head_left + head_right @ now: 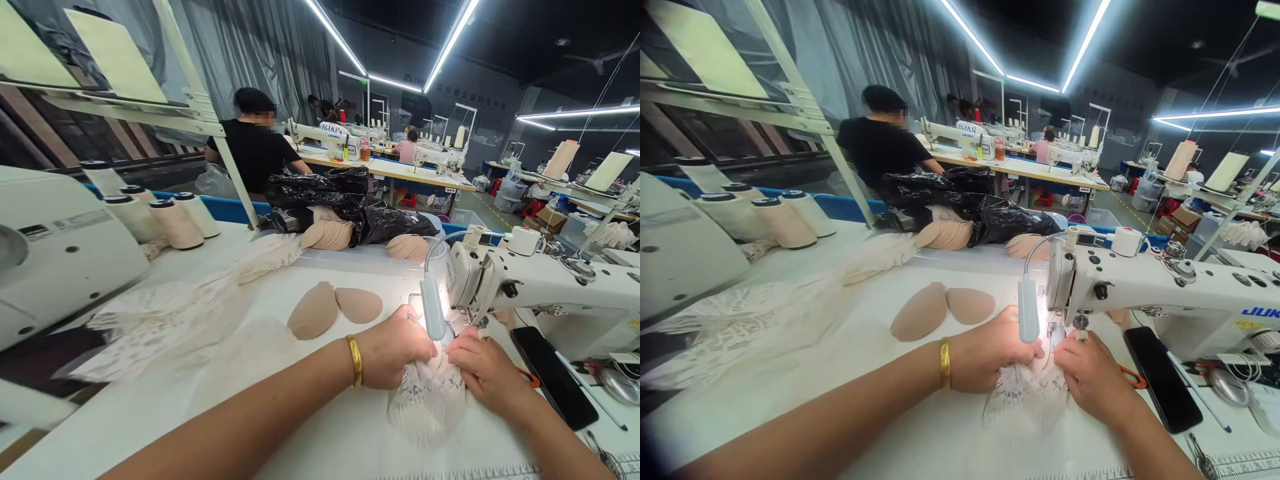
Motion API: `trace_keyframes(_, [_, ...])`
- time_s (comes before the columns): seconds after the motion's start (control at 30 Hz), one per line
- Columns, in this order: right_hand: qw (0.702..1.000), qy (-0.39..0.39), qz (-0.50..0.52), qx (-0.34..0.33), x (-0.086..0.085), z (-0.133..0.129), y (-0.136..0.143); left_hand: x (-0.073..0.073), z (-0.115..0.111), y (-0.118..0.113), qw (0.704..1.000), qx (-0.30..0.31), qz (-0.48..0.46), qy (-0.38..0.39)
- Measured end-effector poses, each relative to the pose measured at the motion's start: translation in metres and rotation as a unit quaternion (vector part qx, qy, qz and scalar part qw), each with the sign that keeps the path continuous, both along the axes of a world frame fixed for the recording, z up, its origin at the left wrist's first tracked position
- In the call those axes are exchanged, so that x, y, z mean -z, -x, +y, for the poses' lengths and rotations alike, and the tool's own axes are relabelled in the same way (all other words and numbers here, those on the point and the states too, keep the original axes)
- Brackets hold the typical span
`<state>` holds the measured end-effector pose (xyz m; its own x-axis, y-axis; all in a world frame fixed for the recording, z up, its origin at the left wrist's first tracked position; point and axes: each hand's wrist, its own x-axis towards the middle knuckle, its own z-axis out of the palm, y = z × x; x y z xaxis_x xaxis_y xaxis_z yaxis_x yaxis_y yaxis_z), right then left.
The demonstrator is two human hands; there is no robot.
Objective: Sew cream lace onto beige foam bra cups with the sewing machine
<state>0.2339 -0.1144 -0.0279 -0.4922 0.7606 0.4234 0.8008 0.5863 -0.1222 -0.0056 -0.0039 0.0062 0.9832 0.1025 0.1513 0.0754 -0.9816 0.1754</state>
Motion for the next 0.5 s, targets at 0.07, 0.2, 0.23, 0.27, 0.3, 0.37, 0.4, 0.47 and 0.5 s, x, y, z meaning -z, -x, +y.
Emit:
trace_keyframes(0.07, [1.0, 0.017, 0.005, 0.011, 0.0, 0.0, -0.002, 0.0, 0.0, 0.0, 1.0, -0.005, -0.005, -0.002])
trace_keyframes(0.2, [0.999, 0.021, 0.013, 0.044, 0.004, 0.0, -0.006, -0.001, 0.003, -0.001, 1.0, -0.018, -0.019, -0.001])
trace_keyframes(0.23, [0.998, 0.016, 0.013, 0.054, 0.005, 0.0, -0.007, -0.002, 0.004, -0.001, 1.0, -0.02, -0.021, -0.001])
trace_keyframes(0.27, [0.998, 0.009, 0.013, 0.067, 0.005, -0.001, -0.008, -0.002, 0.005, -0.002, 0.999, -0.024, -0.022, -0.001])
trace_keyframes(0.3, [0.997, 0.0, 0.015, 0.081, 0.005, -0.001, -0.008, -0.002, 0.006, -0.003, 0.999, -0.029, -0.023, 0.0])
trace_keyframes(0.37, [0.994, -0.019, 0.03, 0.105, 0.002, -0.001, -0.008, -0.003, 0.007, -0.004, 0.999, -0.041, -0.023, 0.004])
trace_keyframes(0.4, [0.993, -0.025, 0.041, 0.111, 0.0, 0.0, -0.007, -0.004, 0.008, -0.005, 0.999, -0.047, -0.023, 0.006])
trace_keyframes(0.47, [0.991, -0.026, 0.064, 0.113, -0.004, 0.001, -0.006, -0.004, 0.008, -0.006, 0.998, -0.055, -0.02, 0.008])
trace_keyframes(0.5, [0.991, -0.023, 0.073, 0.113, -0.006, 0.002, -0.005, -0.004, 0.008, -0.007, 0.998, -0.056, -0.019, 0.005])
